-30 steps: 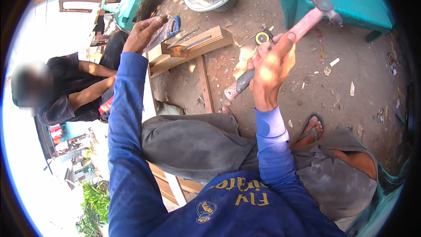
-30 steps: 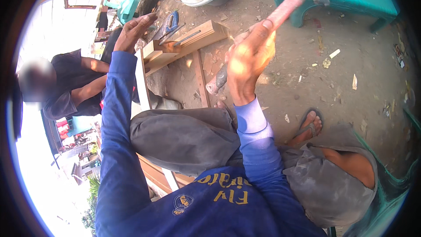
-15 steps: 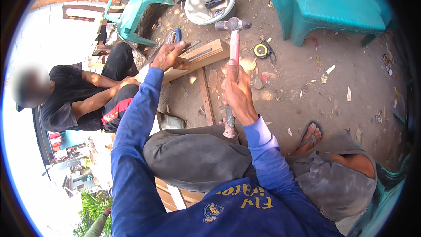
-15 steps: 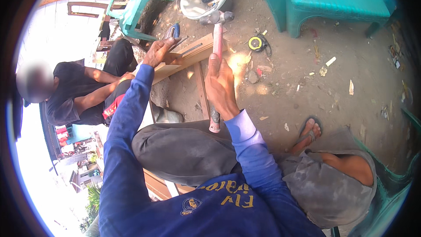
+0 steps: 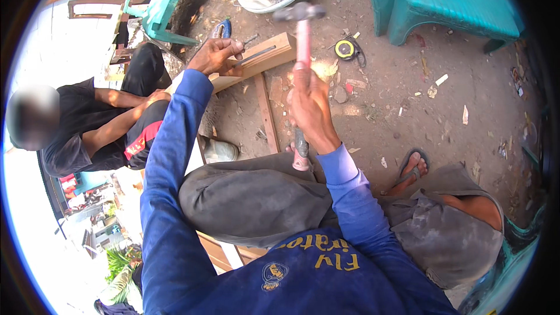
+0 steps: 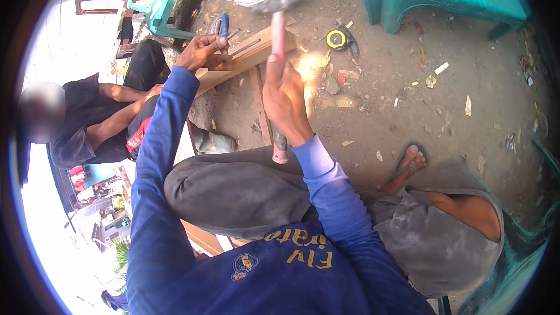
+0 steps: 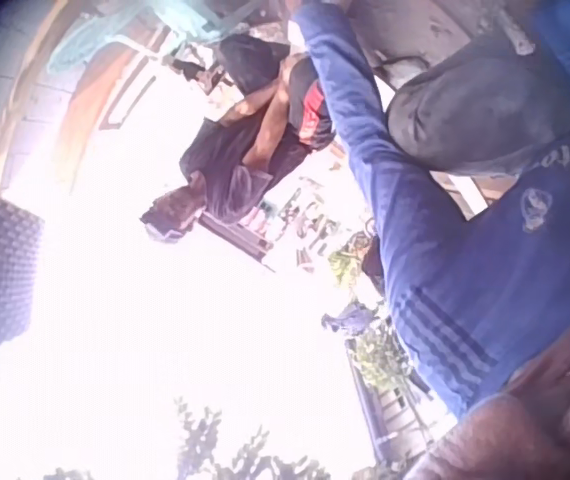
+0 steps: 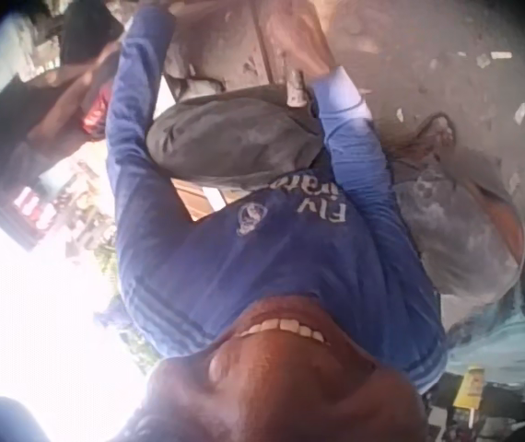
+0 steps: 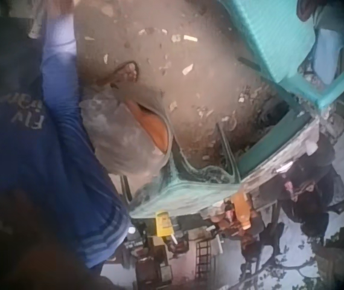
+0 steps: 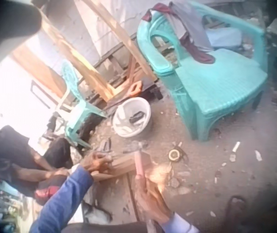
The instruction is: The person constructs a wooden frame by measuring wood with a tape measure, positioning wooden pieces, and hammering nails to join the frame together while working outdoors.
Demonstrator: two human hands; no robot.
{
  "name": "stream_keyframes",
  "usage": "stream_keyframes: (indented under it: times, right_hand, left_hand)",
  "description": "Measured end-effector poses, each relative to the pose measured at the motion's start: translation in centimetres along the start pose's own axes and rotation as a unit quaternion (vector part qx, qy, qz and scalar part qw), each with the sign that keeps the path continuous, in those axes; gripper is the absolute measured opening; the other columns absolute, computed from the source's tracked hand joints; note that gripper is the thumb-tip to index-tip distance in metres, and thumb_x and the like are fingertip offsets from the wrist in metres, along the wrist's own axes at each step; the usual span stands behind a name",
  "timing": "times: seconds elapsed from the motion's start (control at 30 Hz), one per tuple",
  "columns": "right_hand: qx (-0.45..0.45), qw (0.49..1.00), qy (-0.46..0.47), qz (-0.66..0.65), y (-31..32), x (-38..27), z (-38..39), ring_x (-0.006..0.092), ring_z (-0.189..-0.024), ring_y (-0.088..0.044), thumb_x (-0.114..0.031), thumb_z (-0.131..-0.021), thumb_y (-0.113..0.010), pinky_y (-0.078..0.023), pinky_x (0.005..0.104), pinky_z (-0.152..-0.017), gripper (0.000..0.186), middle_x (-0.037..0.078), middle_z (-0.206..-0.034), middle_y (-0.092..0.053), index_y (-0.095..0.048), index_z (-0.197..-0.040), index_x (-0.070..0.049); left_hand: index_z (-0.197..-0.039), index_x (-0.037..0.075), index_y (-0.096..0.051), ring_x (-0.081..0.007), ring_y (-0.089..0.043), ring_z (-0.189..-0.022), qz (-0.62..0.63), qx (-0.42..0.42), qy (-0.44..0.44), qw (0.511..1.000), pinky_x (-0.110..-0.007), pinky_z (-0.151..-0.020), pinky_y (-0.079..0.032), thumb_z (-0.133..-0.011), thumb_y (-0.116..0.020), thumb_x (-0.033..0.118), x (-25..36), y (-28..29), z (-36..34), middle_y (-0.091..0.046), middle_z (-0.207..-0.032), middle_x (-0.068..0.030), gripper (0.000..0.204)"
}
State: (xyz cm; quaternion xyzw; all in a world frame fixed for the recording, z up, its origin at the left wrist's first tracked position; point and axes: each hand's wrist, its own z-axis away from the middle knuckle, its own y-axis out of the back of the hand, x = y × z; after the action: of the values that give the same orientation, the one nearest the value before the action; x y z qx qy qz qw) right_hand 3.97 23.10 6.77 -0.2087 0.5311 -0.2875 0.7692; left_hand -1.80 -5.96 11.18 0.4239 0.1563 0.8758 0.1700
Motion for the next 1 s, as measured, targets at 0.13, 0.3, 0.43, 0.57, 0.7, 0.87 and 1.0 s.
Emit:
stream_keyframes:
  times: [0.13, 0.3, 0.43, 0.57, 0.7, 0.87, 1.0]
  right_hand:
    - [-0.148, 0.945, -0.194, 0.218, 1.3, 0.1, -0.5, 0.01, -0.048, -0.047, -0.046, -0.11, -0.04, -0.04, 0.03, -0.042, 0.047, 0.001, -0.061, -0.044, -0.054, -0.104, -0.002]
    - [-0.087, 0.982, -0.11, 0.126, 1.6, -0.9, -1.4, 0.0086, -0.048, -0.046, -0.051, -0.11, -0.041, -0.04, 0.0296, -0.042, 0.05, -0.001, -0.06, -0.043, -0.05, -0.097, -0.003]
    - [-0.125, 0.954, -0.116, 0.248, 1.1, 3.4, -0.3, 0.0105, -0.049, -0.051, -0.048, -0.111, -0.038, -0.041, 0.0306, -0.044, 0.05, 0.002, -0.061, -0.048, -0.053, -0.102, -0.001]
    - [-0.121, 0.976, -0.166, 0.073, 1.0, -2.8, -0.6, 0.0053, -0.046, -0.037, -0.053, -0.109, -0.043, -0.036, 0.024, -0.041, 0.042, -0.004, -0.065, -0.04, -0.046, -0.096, -0.012]
    - [0.107, 0.993, 0.014, -0.054, 0.0, -8.2, -2.0, 0.0065, -0.046, -0.035, -0.057, -0.108, -0.04, -0.036, 0.0246, -0.042, 0.044, -0.004, -0.066, -0.039, -0.044, -0.097, -0.014]
    - [-0.135, 0.913, 0.009, 0.385, 1.4, 4.8, -0.2, 0.0072, -0.046, -0.044, -0.054, -0.108, -0.043, -0.037, 0.0277, -0.039, 0.047, -0.001, -0.061, -0.043, -0.05, -0.093, -0.01]
    - [-0.127, 0.964, -0.166, 0.163, 1.7, 0.1, -1.2, 0.0035, -0.044, -0.036, -0.048, -0.109, -0.045, -0.034, 0.0238, -0.038, 0.038, -0.007, -0.06, -0.037, -0.046, -0.093, -0.014]
  left_hand:
    - [-0.095, 0.002, -0.067, -0.0197, -0.074, -0.075, -0.057, 0.002, 0.034, 0.998, -0.029, -0.064, -0.058, -0.099, -0.069, 0.04, -0.3, 0.4, 0.5, -0.07, -0.088, -0.0059, 0.038]
    - [-0.113, -0.003, -0.072, -0.0217, -0.074, -0.085, -0.026, 0.052, -0.053, 0.997, -0.038, -0.077, -0.061, -0.103, -0.06, 0.046, -0.1, -1.7, 1.2, -0.073, -0.095, -0.0091, 0.052]
    - [-0.1, 0.003, -0.074, -0.0216, -0.071, -0.083, -0.349, 0.132, -0.254, 0.892, -0.042, -0.093, -0.055, -0.108, -0.045, 0.047, -1.5, -1.1, -0.1, -0.072, -0.086, -0.0068, 0.053]
    - [-0.085, 0.005, -0.07, -0.0345, -0.067, -0.08, -0.411, 0.173, -0.22, 0.868, -0.048, -0.09, -0.051, -0.107, -0.042, 0.048, -2.2, -2.1, 0.9, -0.069, -0.074, -0.0125, 0.055]
    - [-0.08, 0.004, -0.068, -0.0374, -0.065, -0.075, -0.378, 0.194, -0.253, 0.869, -0.047, -0.077, -0.051, -0.106, -0.045, 0.047, -0.9, -2.6, 1.3, -0.065, -0.069, -0.0158, 0.056]
    - [-0.081, 0.002, -0.065, -0.0363, -0.062, -0.072, -0.377, 0.185, -0.267, 0.868, -0.047, -0.073, -0.049, -0.106, -0.046, 0.047, -1.6, -3.0, 0.2, -0.062, -0.069, -0.0163, 0.055]
    - [-0.079, 0.002, -0.06, -0.0326, -0.06, -0.072, -0.386, 0.171, -0.264, 0.868, -0.044, -0.079, -0.051, -0.107, -0.045, 0.047, -1.6, -1.7, 0.6, -0.058, -0.068, -0.0142, 0.055]
